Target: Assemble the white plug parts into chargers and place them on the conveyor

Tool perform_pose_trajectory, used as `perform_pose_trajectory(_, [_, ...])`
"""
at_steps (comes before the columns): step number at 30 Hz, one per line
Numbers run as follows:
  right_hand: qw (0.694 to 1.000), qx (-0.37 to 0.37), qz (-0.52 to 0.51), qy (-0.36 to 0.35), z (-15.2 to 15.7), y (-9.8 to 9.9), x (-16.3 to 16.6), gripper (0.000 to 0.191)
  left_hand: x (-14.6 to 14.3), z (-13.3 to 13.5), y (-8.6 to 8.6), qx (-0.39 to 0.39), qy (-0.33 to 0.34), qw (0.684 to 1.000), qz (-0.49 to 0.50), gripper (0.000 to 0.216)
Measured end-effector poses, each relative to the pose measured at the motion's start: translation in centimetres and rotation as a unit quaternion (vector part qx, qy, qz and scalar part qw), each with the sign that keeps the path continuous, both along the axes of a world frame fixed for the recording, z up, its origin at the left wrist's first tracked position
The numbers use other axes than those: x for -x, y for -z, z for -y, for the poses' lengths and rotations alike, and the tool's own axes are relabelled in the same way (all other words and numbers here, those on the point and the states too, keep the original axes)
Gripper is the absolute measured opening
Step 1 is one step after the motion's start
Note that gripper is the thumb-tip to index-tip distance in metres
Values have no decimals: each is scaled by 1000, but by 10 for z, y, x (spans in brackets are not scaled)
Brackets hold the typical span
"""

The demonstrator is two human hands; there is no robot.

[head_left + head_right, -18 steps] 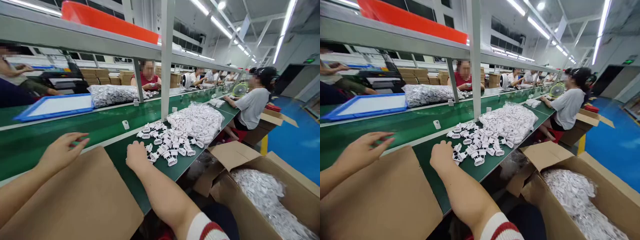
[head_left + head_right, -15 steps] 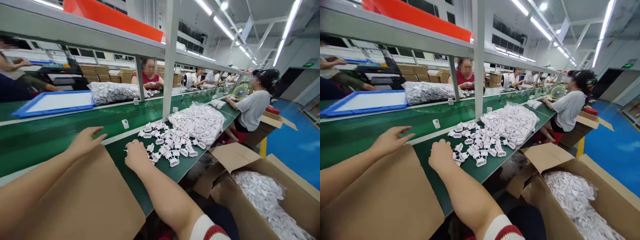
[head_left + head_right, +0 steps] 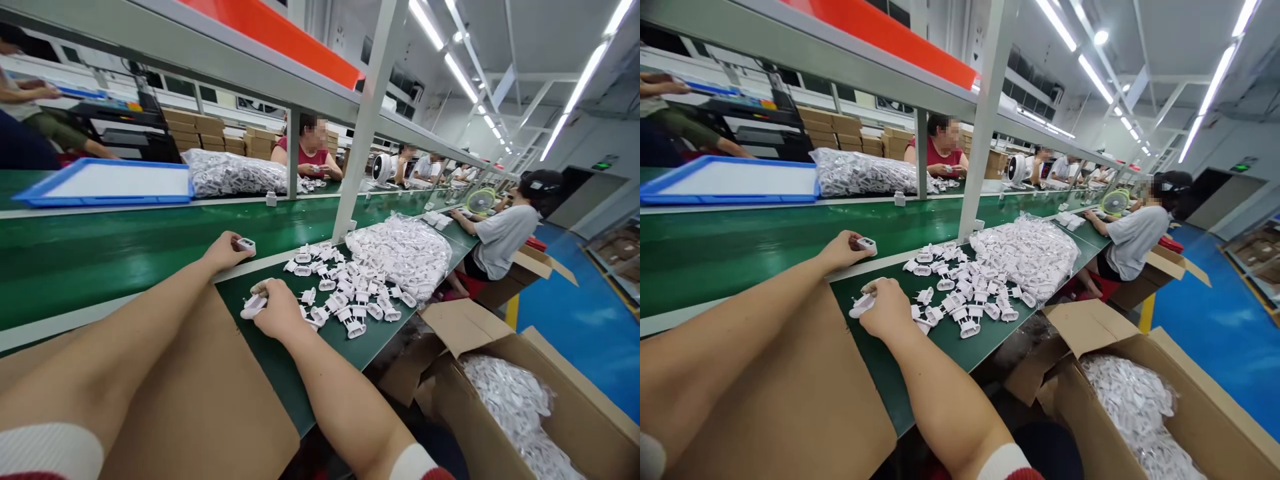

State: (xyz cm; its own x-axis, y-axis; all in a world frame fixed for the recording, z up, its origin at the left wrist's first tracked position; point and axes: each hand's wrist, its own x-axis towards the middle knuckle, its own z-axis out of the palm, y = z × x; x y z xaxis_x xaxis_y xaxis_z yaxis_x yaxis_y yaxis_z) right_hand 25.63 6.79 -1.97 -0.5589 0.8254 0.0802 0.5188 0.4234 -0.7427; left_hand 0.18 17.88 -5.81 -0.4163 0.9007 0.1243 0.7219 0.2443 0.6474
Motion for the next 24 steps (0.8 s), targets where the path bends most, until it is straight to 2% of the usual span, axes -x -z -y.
perform_pose_trajectory(3, [1000, -6, 20, -5, -1, 3, 1, 37, -7, 6, -2, -18, -22, 999, -36, 50])
perform_pose_trajectory(6, [999, -22, 28, -22, -1, 5, 2, 24, -16, 19, -11, -32, -26, 998, -56, 46])
perform_pose_trajectory(10, [998, -14, -55, 32, -8, 9, 5, 24, -30, 58, -21, -51, 13, 997, -50, 52])
perform_pose_trajectory(12, [989, 32, -136, 59, -15, 11, 8, 25, -37, 91, -20, -61, 32, 997, -18, 58])
perform_pose_trajectory(15, [950, 167, -256, 54, -22, 11, 14, 21, -55, 153, -15, -74, 55, 995, 43, 61])
perform_pose_trajectory(19, [886, 352, -301, 6, -18, 7, 18, 19, -92, 227, -8, -106, 122, 984, 69, 52])
perform_pose_trajectory(22, [858, 411, -299, -66, -10, 1, 18, 25, -114, 256, -5, -106, 128, 984, 57, 60])
perform_pose_trajectory(24, [862, 407, -288, -93, -5, -1, 18, 29, -123, 263, -2, -107, 97, 987, 70, 72])
